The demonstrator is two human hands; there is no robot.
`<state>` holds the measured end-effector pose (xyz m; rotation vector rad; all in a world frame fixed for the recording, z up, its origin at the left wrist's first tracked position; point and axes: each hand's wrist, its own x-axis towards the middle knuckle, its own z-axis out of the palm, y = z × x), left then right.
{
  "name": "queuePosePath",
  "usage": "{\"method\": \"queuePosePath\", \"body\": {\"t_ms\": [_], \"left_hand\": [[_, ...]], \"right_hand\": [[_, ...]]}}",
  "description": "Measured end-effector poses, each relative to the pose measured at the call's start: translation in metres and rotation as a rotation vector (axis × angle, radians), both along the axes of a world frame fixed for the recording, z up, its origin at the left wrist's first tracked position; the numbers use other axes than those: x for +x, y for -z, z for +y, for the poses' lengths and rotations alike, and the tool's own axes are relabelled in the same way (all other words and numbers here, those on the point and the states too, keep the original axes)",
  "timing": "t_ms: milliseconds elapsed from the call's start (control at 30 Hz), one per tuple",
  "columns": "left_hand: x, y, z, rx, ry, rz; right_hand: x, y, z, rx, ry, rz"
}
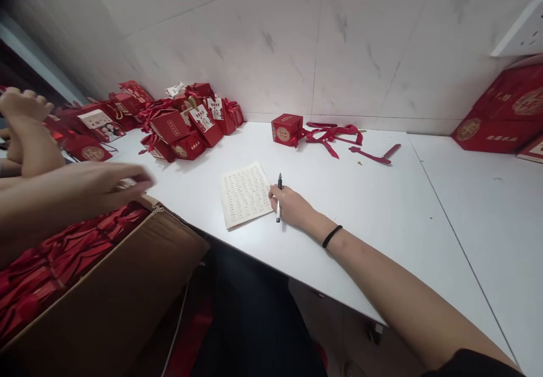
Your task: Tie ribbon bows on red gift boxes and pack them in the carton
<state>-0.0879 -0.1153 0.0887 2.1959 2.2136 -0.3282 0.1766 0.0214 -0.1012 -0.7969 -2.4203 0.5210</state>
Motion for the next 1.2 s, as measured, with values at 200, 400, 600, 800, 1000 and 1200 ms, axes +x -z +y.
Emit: {"method": "queuePosePath", "body": {"t_ms": [200,400,600,800,1000,1200], "left_hand": [[0.050,0.075,0.103,-0.216,0.425,-0.043],[0.050,0.117,0.136,-0.330,0.339,-0.264],[0.064,0.125,0.138,-0.332,0.482,-0.389],[0.082,0.130,0.144,-0.375,0.300,-0.465],[0.090,0.141,0.141,-0.295,0.204,-0.441],[0.093,0.147,0.139,-0.249,0.180,-0.498]], "right_hand": [[0.011,-0.004,-0.002,-0.305,0.238,0.524],[0.008,-0.007,0.006,-0.612,0.271,0.797],[-0.007,-0.015,-0.012,-0.633,0.336,0.674],[-0.010,-0.020,-0.018,-0.494,0.378,0.388],[-0.011,-0.020,-0.015,-0.404,0.390,0.346],[-0.009,-0.020,-0.016,-0.405,0.365,0.277]]}}
